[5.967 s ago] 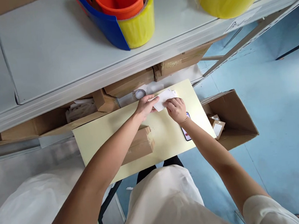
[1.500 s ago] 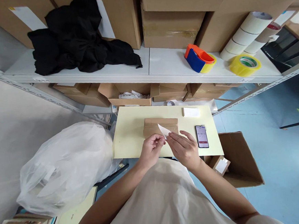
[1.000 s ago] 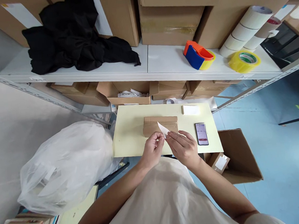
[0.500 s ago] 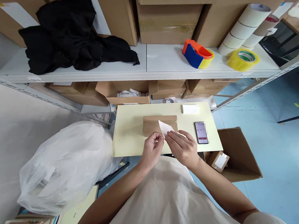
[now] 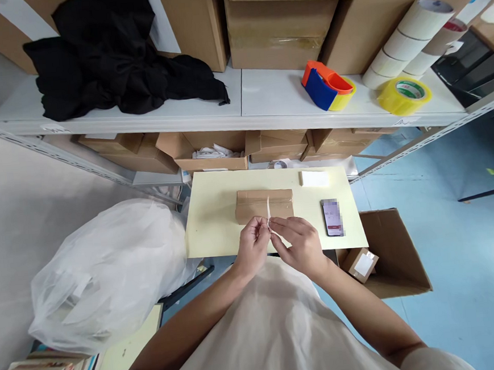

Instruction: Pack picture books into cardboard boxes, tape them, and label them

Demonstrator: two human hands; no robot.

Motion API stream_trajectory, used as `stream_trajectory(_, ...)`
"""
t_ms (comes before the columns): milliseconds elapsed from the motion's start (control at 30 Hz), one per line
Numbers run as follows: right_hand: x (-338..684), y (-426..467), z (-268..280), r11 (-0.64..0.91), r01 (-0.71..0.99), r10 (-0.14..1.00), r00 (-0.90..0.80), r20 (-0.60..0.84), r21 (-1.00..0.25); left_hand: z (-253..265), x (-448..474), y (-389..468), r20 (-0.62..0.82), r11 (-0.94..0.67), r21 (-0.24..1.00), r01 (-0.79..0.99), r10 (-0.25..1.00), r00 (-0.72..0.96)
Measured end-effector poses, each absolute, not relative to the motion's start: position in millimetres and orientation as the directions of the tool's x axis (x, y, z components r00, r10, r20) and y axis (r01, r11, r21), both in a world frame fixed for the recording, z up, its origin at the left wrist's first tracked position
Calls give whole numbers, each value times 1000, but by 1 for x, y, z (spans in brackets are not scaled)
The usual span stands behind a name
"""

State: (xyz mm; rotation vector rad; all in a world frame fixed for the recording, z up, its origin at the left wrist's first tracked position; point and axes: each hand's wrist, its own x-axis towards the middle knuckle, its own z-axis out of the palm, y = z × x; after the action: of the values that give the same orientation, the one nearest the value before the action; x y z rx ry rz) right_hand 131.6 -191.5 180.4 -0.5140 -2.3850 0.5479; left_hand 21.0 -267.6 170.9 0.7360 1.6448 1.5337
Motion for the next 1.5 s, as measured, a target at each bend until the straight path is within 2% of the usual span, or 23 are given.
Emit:
stream_trajectory(133,130,-186,188,547,173,634,-725,270,-819,170,14,-268,-49,32,999,-43,874,-484)
stream_trajectory(267,129,-179,192,349,138,666,-732,142,-927,170,6,-268,24,-22,1000,10,931,-365)
stream_trajectory(367,128,-177,193,297,134,664,-740,104,-946,168,0,-267,52,-27,996,86,952,-302)
stream_trajectory(600,127,-181,186,162,95,676,-736,40,-982,162,-4,-265,106,-44,974,221,955,-277)
stream_trajectory(900,126,-170,175,66,102,669,-743,-32,-993,165,-14,-265,33,29,976,214,960,-279)
stream_trajectory(1133,128,-148,164,-167,-29,682,-725,-94,-985,160,-43,-264,-141,155,988,19,934,-328)
stream_trajectory(1400,146,-124,140,-243,-62,735,-663,-142,-968,166,-113,-269,-156,251,942,225,916,-370)
stream_trajectory(1500,154,-118,130,-258,-53,775,-607,-174,-965,162,-145,-264,-182,292,932,215,889,-420)
